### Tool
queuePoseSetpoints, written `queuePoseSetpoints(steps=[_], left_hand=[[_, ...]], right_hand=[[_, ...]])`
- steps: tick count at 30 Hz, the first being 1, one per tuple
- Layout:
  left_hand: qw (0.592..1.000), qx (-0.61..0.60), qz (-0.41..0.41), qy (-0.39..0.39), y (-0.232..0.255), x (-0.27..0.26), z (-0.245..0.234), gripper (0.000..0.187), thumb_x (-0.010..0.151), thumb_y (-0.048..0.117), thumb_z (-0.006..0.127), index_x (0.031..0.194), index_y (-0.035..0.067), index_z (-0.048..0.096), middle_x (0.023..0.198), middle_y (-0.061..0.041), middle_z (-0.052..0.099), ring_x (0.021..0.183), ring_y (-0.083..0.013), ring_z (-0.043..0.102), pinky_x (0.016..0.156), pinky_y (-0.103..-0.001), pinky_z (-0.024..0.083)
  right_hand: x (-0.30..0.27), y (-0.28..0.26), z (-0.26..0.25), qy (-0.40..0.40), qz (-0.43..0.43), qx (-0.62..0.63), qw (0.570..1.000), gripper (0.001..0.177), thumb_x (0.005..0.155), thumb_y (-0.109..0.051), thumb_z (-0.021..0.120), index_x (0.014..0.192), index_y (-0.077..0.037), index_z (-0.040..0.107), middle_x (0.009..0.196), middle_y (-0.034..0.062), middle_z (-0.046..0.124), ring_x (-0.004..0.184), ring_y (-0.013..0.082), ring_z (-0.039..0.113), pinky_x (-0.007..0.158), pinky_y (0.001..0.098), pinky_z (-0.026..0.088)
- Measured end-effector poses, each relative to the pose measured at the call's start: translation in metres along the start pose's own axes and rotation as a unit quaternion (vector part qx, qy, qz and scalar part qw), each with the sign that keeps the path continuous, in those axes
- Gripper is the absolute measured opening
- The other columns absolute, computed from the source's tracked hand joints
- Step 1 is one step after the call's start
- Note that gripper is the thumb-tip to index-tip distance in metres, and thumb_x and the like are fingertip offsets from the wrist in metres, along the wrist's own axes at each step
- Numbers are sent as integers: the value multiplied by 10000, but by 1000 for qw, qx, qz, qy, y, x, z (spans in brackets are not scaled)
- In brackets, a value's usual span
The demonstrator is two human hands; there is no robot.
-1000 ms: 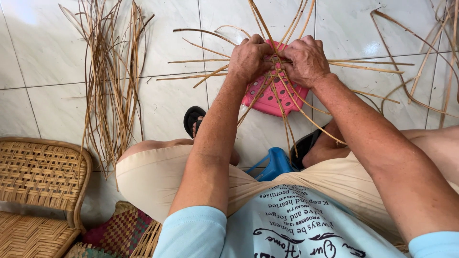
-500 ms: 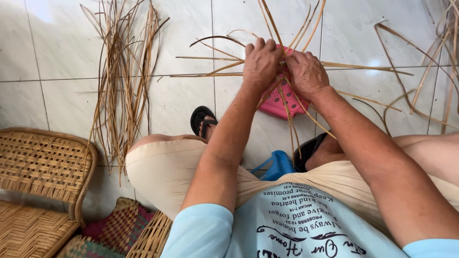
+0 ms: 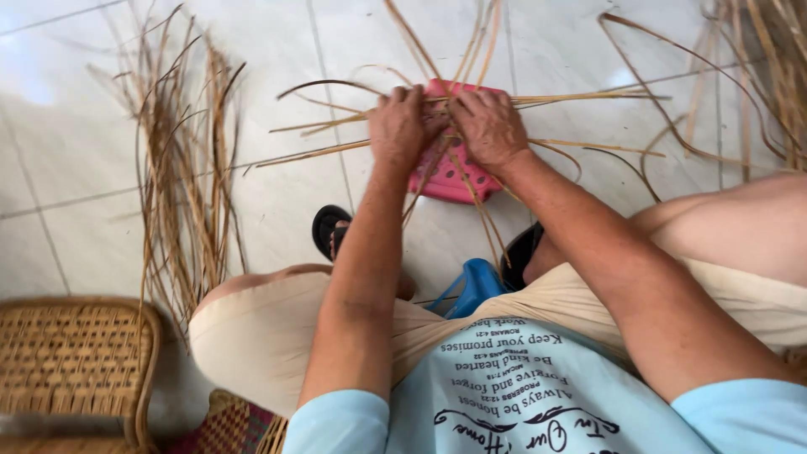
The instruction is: Weaving thin bamboo strips through a plastic mold to create the base of a basket.
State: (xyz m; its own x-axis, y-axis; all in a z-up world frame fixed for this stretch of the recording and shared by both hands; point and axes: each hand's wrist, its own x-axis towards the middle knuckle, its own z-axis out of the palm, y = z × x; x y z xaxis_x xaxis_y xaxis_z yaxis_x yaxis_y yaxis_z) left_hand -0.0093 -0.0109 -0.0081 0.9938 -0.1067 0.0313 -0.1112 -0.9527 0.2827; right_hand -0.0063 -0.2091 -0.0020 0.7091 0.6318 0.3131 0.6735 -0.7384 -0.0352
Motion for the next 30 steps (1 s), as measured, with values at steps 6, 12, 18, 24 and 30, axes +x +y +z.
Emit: queuePoseSetpoints(steps=[6, 12, 18, 24, 30], left_hand=[[995, -44, -72, -51, -22, 3, 10, 423, 888, 586, 731, 1168, 288, 628, 1060, -11, 629, 1031, -366, 696, 810, -521, 596], [991, -84, -99, -16, -16, 6, -5, 303, 803, 501, 830, 973, 287, 700, 947, 5, 618, 916, -350, 721, 791, -469, 613], [993, -88, -75, -39, -13, 15, -6, 276, 914, 487, 753, 941, 214, 786, 944, -25, 670, 851, -267, 640, 662, -434, 527], [989, -112, -76, -64, -15, 21, -4, 265, 907, 496, 748, 1043, 289, 843, 934, -21, 681, 864, -281, 665, 722, -459, 552], [983, -92, -58, -151, -17, 30, -17, 238, 995, 443, 641, 1134, 332, 799, 1002, -40, 690, 886, -268, 676, 753, -457, 567]], right_hand=[[-3, 1, 16, -3, -1, 26, 1000, 261, 1014, -248, 506, 1239, -179, 621, 1106, -4, 570, 1035, 238, 614, 888, 403, 452], [-3, 2, 17, 8, -10, 56, 998, 227, 1020, -226, 522, 1215, -167, 622, 1107, 9, 564, 1005, 242, 612, 874, 397, 442], [-3, 0, 5, -36, -12, 12, 999, 408, 925, -209, 663, 1323, -125, 639, 1177, 41, 606, 909, 287, 603, 776, 452, 481], [-6, 2, 10, -25, -18, -24, 999, 346, 993, -175, 577, 1331, -149, 648, 1214, 16, 614, 888, 276, 607, 748, 428, 486], [-11, 7, 19, -26, -20, -6, 999, 471, 898, -106, 634, 1366, -148, 640, 1319, 40, 627, 936, 293, 618, 772, 463, 510]])
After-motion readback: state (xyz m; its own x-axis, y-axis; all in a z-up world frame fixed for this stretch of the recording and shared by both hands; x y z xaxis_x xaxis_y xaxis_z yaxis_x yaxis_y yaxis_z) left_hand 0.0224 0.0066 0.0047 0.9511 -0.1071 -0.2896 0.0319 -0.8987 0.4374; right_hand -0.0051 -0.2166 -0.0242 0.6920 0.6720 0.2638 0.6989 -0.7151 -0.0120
